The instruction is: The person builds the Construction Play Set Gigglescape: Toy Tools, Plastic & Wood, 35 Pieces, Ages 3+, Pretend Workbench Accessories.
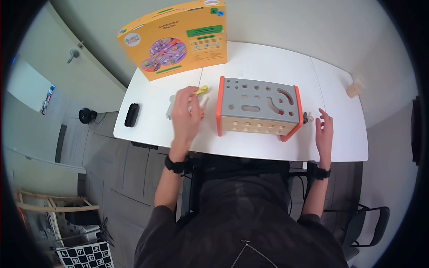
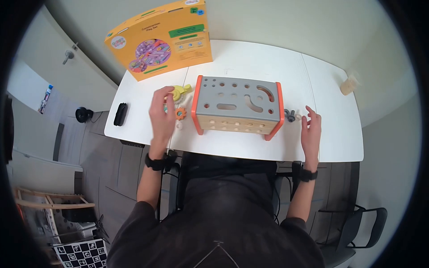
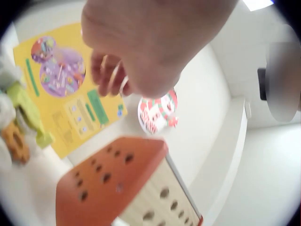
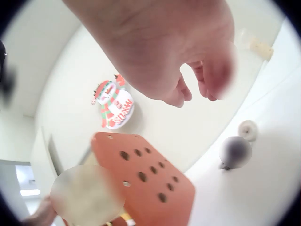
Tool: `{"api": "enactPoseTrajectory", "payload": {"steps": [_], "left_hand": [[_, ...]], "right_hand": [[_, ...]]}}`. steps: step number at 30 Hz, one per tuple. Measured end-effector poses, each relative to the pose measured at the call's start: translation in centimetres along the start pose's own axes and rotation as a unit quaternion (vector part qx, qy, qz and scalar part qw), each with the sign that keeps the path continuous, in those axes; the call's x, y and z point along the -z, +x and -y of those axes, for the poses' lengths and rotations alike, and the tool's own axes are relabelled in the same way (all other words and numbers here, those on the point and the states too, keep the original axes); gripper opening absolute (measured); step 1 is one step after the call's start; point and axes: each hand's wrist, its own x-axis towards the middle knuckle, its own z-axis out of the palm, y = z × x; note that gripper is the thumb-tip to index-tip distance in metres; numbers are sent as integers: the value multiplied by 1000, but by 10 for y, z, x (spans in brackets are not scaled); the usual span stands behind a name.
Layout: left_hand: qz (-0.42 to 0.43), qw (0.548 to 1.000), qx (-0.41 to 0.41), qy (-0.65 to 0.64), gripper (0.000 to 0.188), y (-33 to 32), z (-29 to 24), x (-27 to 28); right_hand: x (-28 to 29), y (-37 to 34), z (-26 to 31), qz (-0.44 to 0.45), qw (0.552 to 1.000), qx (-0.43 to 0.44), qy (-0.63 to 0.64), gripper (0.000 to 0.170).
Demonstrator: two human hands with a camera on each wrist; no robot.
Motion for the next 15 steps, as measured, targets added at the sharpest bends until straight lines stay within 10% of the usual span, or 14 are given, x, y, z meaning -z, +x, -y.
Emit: {"api": "enactPoseTrajectory", "payload": {"steps": [2, 6, 12, 15], "left_hand": [[99, 977, 159, 101, 22, 12, 13, 25], [244, 905, 224, 268, 34, -5, 46, 28], [261, 915, 188, 245, 33, -9, 32, 30], [343, 931, 89, 85, 48, -16, 45, 24]], "right_hand": [[9, -10, 27, 21, 995, -28, 94, 37], [7, -33, 77, 78, 976, 16, 205, 39], [-22, -38, 99, 84, 978, 89, 171, 60], [-26, -47, 115, 126, 949, -17, 287, 70]]}}
